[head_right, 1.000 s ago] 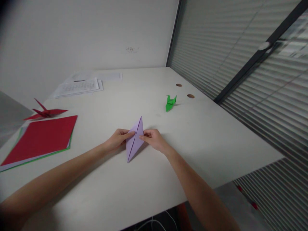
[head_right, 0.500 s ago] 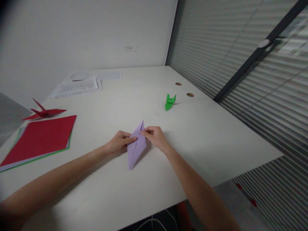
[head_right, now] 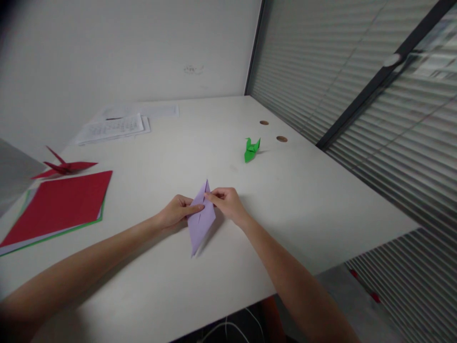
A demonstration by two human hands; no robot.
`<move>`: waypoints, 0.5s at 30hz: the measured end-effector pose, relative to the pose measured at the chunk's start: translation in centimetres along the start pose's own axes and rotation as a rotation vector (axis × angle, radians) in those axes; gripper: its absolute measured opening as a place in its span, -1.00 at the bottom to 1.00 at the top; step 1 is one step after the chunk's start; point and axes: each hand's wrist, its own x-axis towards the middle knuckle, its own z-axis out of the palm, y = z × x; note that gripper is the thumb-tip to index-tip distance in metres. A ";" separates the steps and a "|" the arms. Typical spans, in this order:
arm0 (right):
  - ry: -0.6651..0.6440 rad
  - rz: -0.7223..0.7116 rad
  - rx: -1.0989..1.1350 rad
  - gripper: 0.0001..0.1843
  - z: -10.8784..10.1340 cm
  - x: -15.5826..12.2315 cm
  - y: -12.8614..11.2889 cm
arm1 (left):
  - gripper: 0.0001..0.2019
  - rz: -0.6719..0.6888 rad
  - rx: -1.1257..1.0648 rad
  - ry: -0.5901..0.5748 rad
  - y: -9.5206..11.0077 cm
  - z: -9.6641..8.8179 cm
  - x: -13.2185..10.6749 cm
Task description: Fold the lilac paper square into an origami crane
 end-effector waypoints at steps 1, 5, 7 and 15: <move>-0.012 0.004 0.008 -0.56 0.0 -0.1 -0.1 | -0.51 -0.001 0.015 0.000 0.0 0.0 0.0; -0.060 0.006 -0.014 -0.47 0.0 -0.1 -0.2 | -0.48 0.022 0.047 0.029 0.0 0.0 0.1; -0.073 0.002 -0.056 -0.43 -0.2 -0.1 0.0 | -0.46 0.064 0.028 0.097 0.1 -0.1 0.2; -0.103 -0.009 -0.180 -0.50 -0.8 0.1 0.4 | -0.47 0.140 -0.082 0.232 0.6 -0.2 0.3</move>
